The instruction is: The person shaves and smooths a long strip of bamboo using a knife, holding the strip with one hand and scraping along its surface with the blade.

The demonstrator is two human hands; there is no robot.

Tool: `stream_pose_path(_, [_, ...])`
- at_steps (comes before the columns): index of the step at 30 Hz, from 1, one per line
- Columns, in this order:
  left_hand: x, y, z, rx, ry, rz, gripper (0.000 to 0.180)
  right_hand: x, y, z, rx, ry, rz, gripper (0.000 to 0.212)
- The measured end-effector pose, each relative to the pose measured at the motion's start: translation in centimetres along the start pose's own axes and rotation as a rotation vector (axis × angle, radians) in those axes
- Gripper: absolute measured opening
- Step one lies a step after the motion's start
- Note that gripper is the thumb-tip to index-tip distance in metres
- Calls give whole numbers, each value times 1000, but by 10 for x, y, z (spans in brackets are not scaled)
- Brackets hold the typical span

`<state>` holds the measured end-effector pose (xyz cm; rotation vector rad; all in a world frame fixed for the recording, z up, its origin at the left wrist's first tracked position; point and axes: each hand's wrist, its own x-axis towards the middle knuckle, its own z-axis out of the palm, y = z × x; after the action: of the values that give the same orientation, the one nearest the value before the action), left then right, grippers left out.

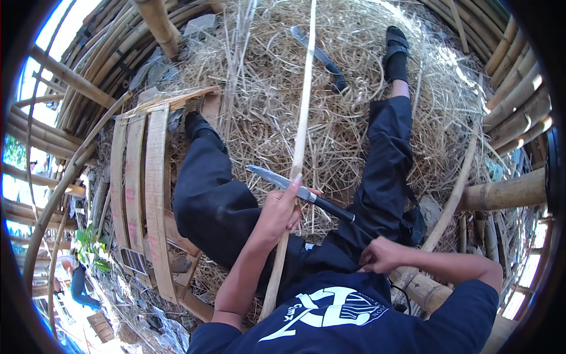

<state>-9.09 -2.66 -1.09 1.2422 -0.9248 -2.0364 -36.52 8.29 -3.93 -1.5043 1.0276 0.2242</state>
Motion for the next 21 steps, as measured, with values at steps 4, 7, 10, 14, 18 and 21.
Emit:
stream_pose_path(4, [-3,3,0,-10,27,15,53,5,-30,-67,-89,359,-33,27])
stream_pose_path(7, [-3,4,1,1,27,33,53,23,-20,-132,-238,1131,98,37])
stream_pose_path(10, [-1,4,-1,11,0,18,52,55,42,-200,-507,1313,508,44])
stream_pose_path(14, [0,4,-1,21,8,37,55,85,96,-255,-553,1250,652,42])
stream_pose_path(18, [-4,4,-1,17,58,21,54,78,94,-308,-607,1030,501,40])
stream_pose_path(21, [0,6,1,50,39,4,53,61,101,-366,-630,1041,518,37])
